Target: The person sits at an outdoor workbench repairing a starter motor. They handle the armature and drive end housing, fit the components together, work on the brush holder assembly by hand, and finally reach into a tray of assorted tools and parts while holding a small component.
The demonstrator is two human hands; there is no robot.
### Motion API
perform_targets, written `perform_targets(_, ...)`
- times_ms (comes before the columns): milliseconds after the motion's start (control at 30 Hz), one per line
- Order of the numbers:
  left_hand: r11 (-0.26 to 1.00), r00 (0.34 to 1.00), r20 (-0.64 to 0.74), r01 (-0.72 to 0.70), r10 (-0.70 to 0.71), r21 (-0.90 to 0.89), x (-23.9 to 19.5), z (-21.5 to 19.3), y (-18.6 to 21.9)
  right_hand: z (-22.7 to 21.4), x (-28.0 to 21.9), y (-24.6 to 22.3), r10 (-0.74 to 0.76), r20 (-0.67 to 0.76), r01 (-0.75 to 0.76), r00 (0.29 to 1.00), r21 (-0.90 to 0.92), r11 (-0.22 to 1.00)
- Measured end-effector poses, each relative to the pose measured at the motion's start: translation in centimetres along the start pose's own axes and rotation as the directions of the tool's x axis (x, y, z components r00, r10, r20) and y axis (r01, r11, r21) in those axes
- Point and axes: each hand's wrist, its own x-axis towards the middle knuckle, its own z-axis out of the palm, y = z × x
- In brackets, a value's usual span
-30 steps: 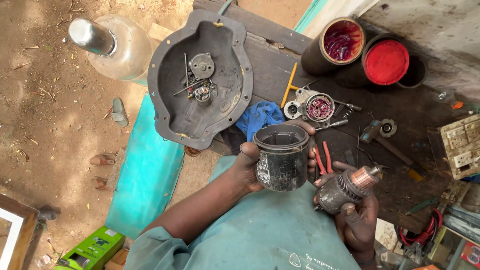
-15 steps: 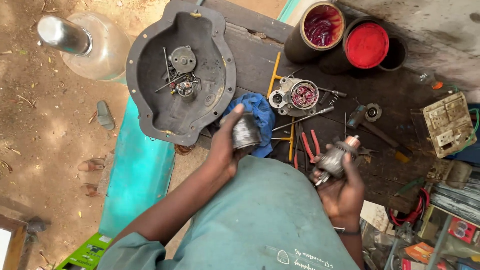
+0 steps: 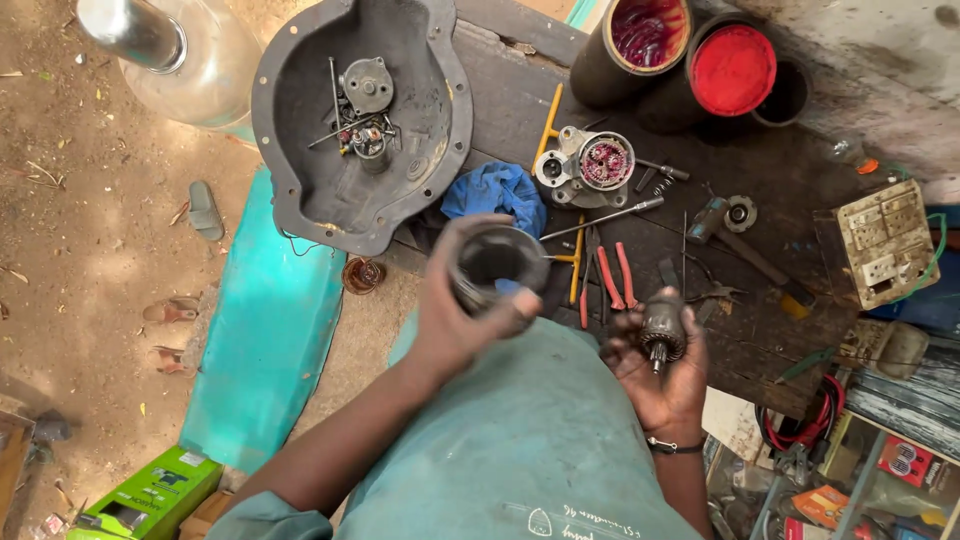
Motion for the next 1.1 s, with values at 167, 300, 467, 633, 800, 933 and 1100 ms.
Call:
perform_targets(167, 0.916, 0.847, 0.416, -0.393, 0.329, 0.076, -1.5, 4.2, 4.1, 5.3, -3.1, -0.8, 0.026, 0.222, 0.004, 0.975, -0.133, 0.991)
perform_targets(300, 0.765, 0.665, 0.570, -0.637, 0.483, 0.094, -2.3, 6.9, 6.0, 3.2, -4.2, -2.4, 0.042, 0.264, 0.065, 0.964, -0.385, 0.921)
perform_targets(467, 0.715, 0.623, 0.643, -0.680, 0.446, 0.162, -3.6, 8.6, 7.3, -4.5, -3.7, -3.1, 0.084, 0.179, 0.106, 0.980, -0.833, 0.543)
perform_targets(633, 0.707, 0.639, 0.701, -0.652, 0.316, 0.276, -3.7, 9.5, 8.8, -7.9, -4.4, -4.0, 0.076, 0.049, 0.040, 0.996, -0.993, 0.108)
perform_targets(800, 0.797, 0.643, 0.719, -0.565, 0.264, 0.213, -3.6, 9.2, 6.7, -9.5, -4.6, -5.5, 0.143, 0.113, 0.070, 0.983, -0.959, 0.274)
perform_targets(933, 0.788, 0.648, 0.724, -0.564, 0.235, 0.249, -3.4, 9.9, 6.6, -12.7, -3.8, -6.2, 0.178, 0.192, 0.103, 0.965, -0.904, 0.415)
perform_targets(1100, 0.751, 0.623, 0.747, -0.603, 0.233, 0.268, -2.8, 10.8, 6.2, -17.3, -1.6, -5.4, 0.193, 0.327, 0.151, 0.925, -0.783, 0.603)
